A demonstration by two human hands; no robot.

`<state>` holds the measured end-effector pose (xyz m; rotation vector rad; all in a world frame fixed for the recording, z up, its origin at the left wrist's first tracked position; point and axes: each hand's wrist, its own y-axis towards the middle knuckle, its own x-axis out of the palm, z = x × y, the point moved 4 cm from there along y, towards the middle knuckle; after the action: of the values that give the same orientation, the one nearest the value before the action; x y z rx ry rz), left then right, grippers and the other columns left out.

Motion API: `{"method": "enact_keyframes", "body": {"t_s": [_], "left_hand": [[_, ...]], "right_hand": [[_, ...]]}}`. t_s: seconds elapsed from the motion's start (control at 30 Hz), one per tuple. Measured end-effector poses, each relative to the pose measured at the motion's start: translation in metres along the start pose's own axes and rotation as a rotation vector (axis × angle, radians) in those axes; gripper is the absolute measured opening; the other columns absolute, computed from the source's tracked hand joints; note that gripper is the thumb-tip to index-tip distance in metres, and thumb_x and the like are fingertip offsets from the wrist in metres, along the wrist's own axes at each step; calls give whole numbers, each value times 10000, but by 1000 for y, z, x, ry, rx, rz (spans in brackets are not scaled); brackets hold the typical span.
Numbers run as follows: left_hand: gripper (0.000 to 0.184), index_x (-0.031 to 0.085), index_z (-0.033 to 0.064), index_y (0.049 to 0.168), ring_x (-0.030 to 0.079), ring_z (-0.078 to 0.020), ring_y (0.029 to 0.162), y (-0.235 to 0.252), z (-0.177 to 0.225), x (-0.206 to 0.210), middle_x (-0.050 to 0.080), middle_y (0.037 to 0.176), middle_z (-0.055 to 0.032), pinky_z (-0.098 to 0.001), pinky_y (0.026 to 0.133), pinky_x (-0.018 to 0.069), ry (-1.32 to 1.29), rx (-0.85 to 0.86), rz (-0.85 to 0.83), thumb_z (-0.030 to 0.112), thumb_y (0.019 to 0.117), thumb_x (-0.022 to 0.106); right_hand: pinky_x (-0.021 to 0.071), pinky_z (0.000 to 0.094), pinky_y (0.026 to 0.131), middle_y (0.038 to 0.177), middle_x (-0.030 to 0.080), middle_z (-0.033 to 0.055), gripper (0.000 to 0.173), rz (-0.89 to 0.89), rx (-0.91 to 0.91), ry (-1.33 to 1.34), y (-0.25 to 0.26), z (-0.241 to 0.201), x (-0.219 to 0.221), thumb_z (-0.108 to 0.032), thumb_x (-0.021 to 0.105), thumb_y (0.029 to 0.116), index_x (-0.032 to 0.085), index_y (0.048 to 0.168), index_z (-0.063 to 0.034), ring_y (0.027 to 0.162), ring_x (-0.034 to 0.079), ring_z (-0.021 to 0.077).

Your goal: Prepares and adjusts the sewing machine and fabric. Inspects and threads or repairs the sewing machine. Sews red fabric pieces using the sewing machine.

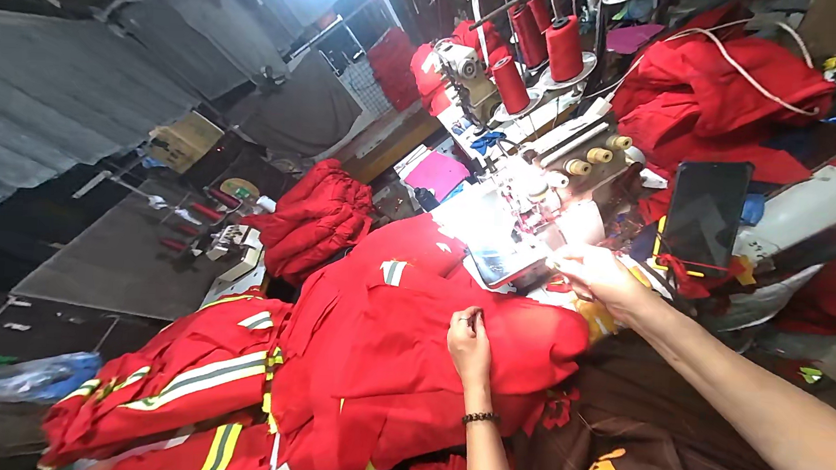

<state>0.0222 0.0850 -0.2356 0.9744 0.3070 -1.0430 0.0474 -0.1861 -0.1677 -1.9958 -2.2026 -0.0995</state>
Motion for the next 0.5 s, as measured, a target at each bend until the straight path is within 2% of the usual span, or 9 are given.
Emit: {"method": "enact_keyframes", "body": {"t_s": [0.07, 0.13, 0.2, 0.27, 0.33, 0.37, 0.4, 0.47, 0.5], "left_hand": [[128, 773, 50, 1013, 719, -189, 890, 0, 2, -1, 743, 978, -88, -412, 845, 593, -8, 7, 22, 53, 927, 679], [135, 771, 36, 1018, 712, -216, 898, -1, 15, -2, 742, 979, -107, -436, 845, 575, -36, 17, 88, 45, 923, 676], [132, 767, 20, 1021, 711, -193, 898, -1, 40, 0, 739, 989, -116, -377, 837, 588, -120, 30, 149, 35, 922, 682], [156, 752, -11, 1063, 708, -163, 941, 4, 75, 7, 736, 1046, -130, -319, 858, 590, -291, 20, 106, 36, 941, 667], [229, 712, -57, 1158, 719, -138, 952, 14, 111, 17, 733, 1106, -155, -296, 865, 598, -504, -73, -24, 48, 961, 660], [258, 690, -68, 1190, 721, -125, 906, 20, 125, 23, 735, 1087, -148, -295, 833, 604, -606, -150, -99, 55, 965, 662], [239, 684, -74, 1168, 722, -114, 834, 27, 136, 29, 746, 1008, -129, -293, 791, 610, -687, -222, -156, 48, 963, 663], [120, 696, -63, 1002, 669, -88, 647, 36, 150, 39, 714, 772, -71, -269, 659, 586, -763, -296, -198, 29, 982, 622], [138, 707, -48, 954, 626, -69, 604, 38, 153, 41, 677, 715, -43, -249, 621, 555, -726, -278, -178, 38, 992, 606]], "right_hand": [[366, 167, 433, 756, 623, -9, 133, -39, -33, -41, -13, 6, -9, -88, 586, 1020, 669, 1101, -23, 473, 440, 16], [358, 161, 441, 728, 608, -20, 114, -69, -33, -95, -25, 11, -16, -77, 581, 1016, 673, 1059, -26, 479, 441, 10], [368, 170, 457, 711, 596, -18, 132, -86, -11, -161, -35, 16, -21, -72, 575, 1013, 686, 1061, -17, 491, 447, 15], [389, 174, 480, 723, 608, -13, 142, -98, 21, -215, -46, 22, -22, -78, 576, 1012, 691, 1064, -13, 514, 470, 14], [394, 174, 488, 726, 621, -15, 135, -109, 40, -256, -57, 28, -22, -90, 585, 1011, 698, 1039, -21, 524, 473, 6], [389, 173, 488, 723, 621, -18, 132, -113, 47, -271, -61, 30, -21, -96, 589, 1011, 698, 1028, -25, 521, 464, 2], [383, 172, 486, 717, 618, -21, 130, -110, 57, -277, -65, 32, -21, -99, 593, 1010, 699, 1025, -25, 516, 456, -2], [387, 160, 484, 716, 622, -35, 132, -106, 69, -278, -71, 32, -21, -100, 591, 1009, 700, 1035, -30, 513, 465, -14], [392, 158, 478, 721, 625, -36, 140, -111, 71, -272, -74, 30, -23, -92, 576, 1012, 696, 1049, -29, 509, 472, -12]]}}
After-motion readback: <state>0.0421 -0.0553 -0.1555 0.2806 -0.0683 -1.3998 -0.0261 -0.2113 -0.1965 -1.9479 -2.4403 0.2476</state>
